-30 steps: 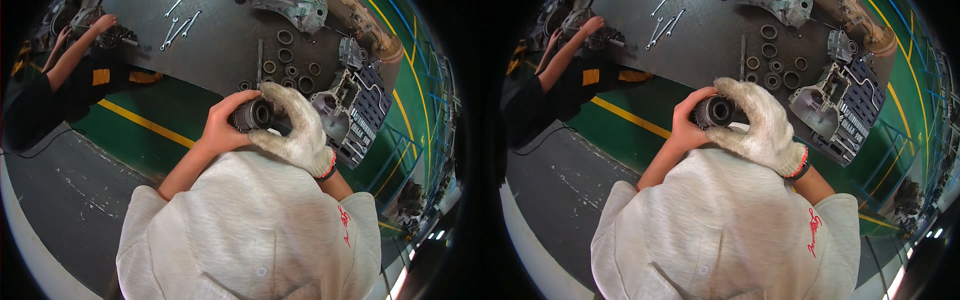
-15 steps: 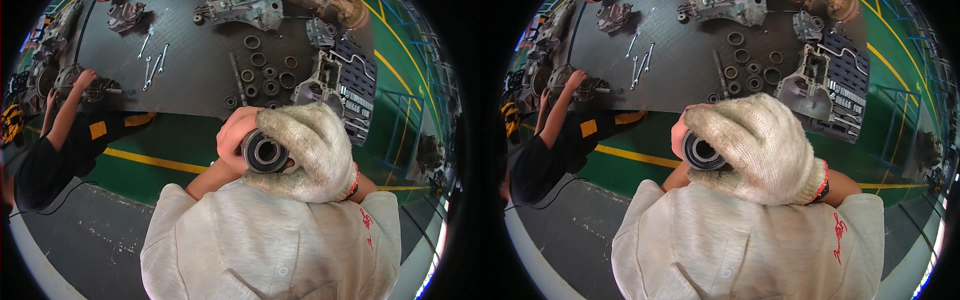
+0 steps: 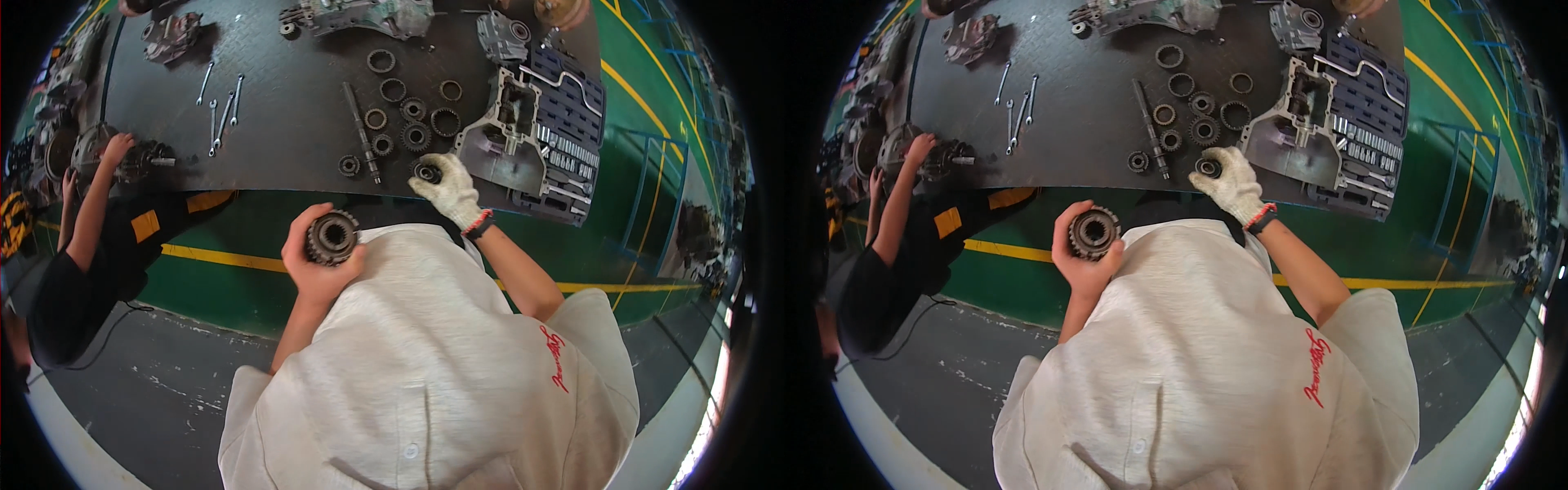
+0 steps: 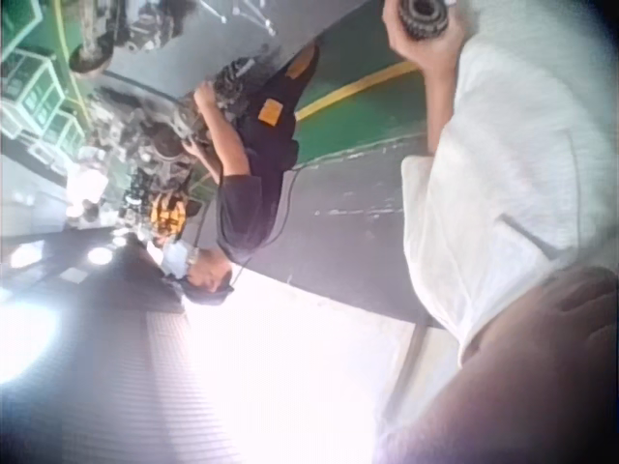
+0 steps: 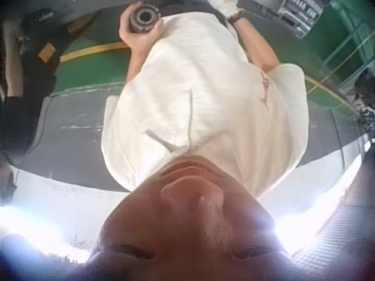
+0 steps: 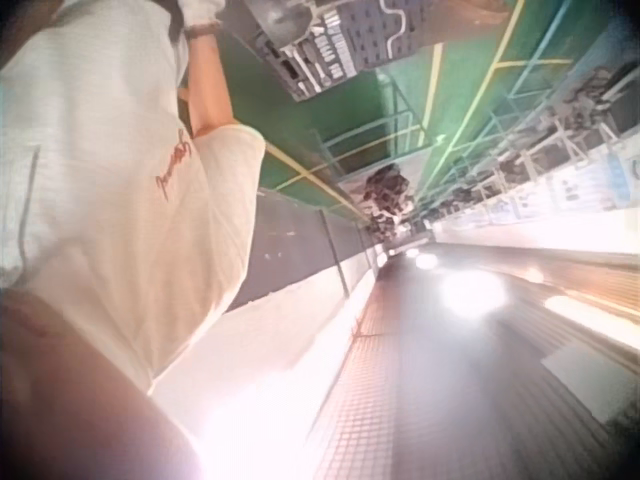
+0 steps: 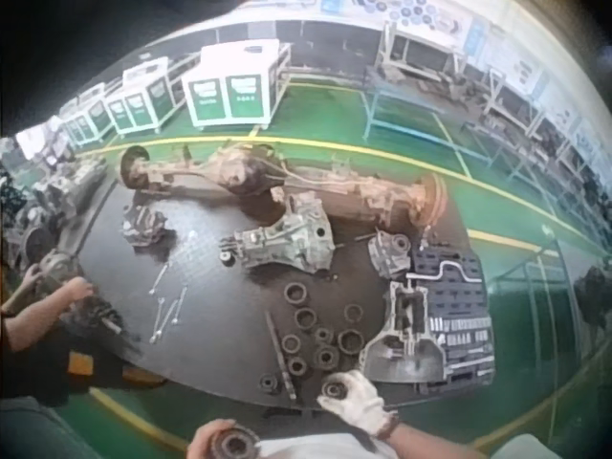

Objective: Assembling and inspecting mechanical gear components on a shaft at a workbench.

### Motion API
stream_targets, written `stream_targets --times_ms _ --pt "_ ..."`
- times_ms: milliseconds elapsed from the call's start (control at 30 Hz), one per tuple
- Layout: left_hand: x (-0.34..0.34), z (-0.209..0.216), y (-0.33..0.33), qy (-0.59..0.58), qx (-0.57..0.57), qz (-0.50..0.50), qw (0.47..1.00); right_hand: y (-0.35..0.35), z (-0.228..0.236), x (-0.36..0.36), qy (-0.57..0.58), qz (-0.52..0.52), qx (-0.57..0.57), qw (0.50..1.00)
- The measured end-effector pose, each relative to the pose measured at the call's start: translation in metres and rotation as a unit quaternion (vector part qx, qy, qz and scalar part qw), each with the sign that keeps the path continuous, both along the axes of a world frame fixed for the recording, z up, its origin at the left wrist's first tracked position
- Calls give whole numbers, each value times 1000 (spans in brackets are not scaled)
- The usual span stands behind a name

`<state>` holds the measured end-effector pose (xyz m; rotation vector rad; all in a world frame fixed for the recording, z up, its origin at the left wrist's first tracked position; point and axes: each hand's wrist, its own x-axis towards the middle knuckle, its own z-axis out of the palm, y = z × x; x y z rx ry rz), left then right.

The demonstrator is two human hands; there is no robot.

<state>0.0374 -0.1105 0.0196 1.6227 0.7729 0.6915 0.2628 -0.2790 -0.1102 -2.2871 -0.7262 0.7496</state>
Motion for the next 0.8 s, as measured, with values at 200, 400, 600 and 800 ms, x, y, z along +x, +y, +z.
stream_targets --times_ms 200,400,600,800 --pt "-4 5 16 42 -57 -22 997 -35 -85 -16 -57 -119 -66 989" --pt "5 8 32 47 -86 -79 992 -64 -118 -10 -83 -134 -228 961" --pt "5 16 38 94 -96 -70 988 -62 -152 -26 -115 -171 -175 963" --pt "-2 16 43 106 -120 -58 985 -58 -157 -33 -122 -197 -165 959"
